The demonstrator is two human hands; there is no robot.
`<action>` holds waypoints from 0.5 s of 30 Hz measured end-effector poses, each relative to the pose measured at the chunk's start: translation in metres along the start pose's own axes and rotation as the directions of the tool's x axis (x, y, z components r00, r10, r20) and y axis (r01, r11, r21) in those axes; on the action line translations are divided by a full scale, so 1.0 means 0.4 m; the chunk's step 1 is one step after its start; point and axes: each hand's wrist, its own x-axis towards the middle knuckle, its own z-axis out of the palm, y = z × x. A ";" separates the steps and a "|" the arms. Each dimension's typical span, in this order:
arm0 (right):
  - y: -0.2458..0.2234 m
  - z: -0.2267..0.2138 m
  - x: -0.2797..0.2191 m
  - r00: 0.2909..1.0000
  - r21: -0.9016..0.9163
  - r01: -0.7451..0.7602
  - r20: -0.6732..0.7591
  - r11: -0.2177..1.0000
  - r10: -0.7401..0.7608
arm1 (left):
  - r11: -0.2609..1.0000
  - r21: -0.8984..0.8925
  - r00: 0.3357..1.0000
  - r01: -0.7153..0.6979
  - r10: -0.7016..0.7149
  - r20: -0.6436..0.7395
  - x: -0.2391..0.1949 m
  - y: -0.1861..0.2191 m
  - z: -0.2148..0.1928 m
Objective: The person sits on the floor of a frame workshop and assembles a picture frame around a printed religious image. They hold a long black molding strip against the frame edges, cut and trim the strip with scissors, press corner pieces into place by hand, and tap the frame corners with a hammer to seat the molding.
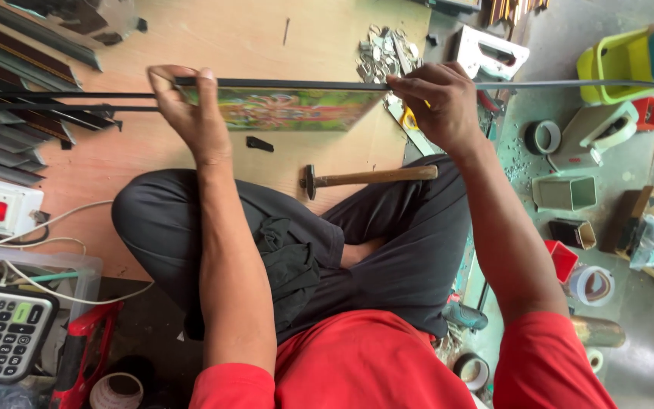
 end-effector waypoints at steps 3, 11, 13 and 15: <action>-0.028 0.005 0.012 1.000 -0.075 0.012 -0.010 0.997 -0.012 | 0.995 -0.078 0.997 0.055 -0.059 -0.053 0.012 0.010 -0.012; -0.069 0.054 0.035 0.998 -0.021 0.056 0.000 0.998 -0.056 | 0.999 0.047 0.999 0.020 -0.018 -0.041 -0.001 0.034 -0.016; -0.072 0.065 0.039 0.997 -0.008 0.076 -0.025 0.997 -0.076 | 0.999 0.053 0.999 0.008 -0.006 -0.038 0.003 0.031 -0.018; -0.082 0.062 0.036 0.994 -0.067 0.086 -0.056 0.994 -0.090 | 0.927 0.347 0.989 -0.144 0.151 0.008 -0.005 0.025 -0.028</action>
